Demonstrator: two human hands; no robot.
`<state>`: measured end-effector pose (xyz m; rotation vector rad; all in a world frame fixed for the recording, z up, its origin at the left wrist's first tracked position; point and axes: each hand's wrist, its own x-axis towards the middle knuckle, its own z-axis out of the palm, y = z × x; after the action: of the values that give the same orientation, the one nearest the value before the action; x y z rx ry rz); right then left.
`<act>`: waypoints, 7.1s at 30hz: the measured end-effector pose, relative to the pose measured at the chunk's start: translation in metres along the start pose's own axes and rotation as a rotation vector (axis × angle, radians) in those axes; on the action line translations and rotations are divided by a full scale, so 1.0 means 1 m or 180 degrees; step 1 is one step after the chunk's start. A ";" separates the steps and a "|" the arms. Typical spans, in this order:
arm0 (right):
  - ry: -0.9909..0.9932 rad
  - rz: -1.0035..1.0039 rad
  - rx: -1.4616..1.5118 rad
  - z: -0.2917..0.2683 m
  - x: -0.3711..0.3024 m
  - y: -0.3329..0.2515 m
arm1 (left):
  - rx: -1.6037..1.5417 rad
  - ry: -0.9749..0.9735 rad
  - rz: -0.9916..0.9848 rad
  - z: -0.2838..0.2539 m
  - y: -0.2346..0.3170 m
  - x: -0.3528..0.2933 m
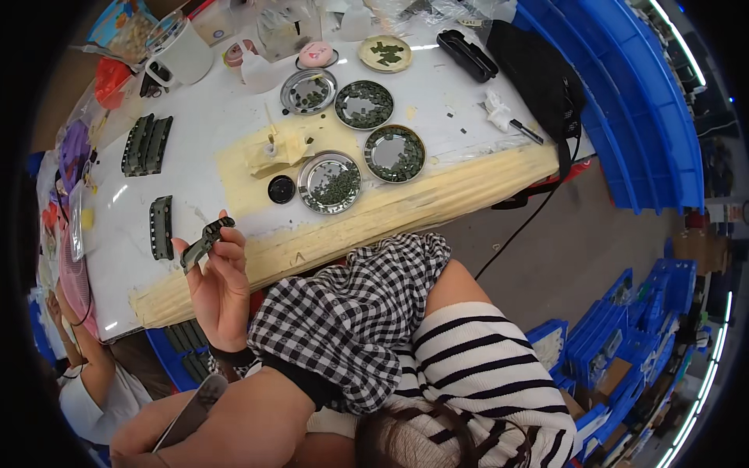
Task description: The recorder is assembling small toy tank models by attaching small parts using fine tools like tweezers and a brush.
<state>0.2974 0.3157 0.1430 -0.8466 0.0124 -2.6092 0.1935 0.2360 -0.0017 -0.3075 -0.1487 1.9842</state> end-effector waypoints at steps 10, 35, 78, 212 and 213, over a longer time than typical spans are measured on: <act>0.0249 0.0218 -0.1970 -0.043 -0.077 -0.039 | 0.1109 0.0162 0.0594 0.003 -0.005 0.000; 0.3769 -0.0752 -0.8501 -0.100 -0.168 -0.109 | 0.3453 0.0642 0.0830 0.016 -0.027 0.004; 0.2360 -0.0626 -0.6247 -0.067 -0.113 -0.071 | 0.2722 0.0127 -0.0101 0.004 -0.034 0.009; 0.3607 -0.1122 -0.7058 -0.117 -0.131 -0.080 | 0.3142 0.0549 0.1044 0.012 -0.007 -0.006; 0.3590 -0.1040 -0.7221 -0.118 -0.130 -0.080 | 0.2961 0.0577 0.0955 0.010 -0.004 -0.008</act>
<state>0.2970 0.4249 -0.0165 0.5495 3.3525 -1.6676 0.1973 0.2310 0.0101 0.1099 0.9601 2.0758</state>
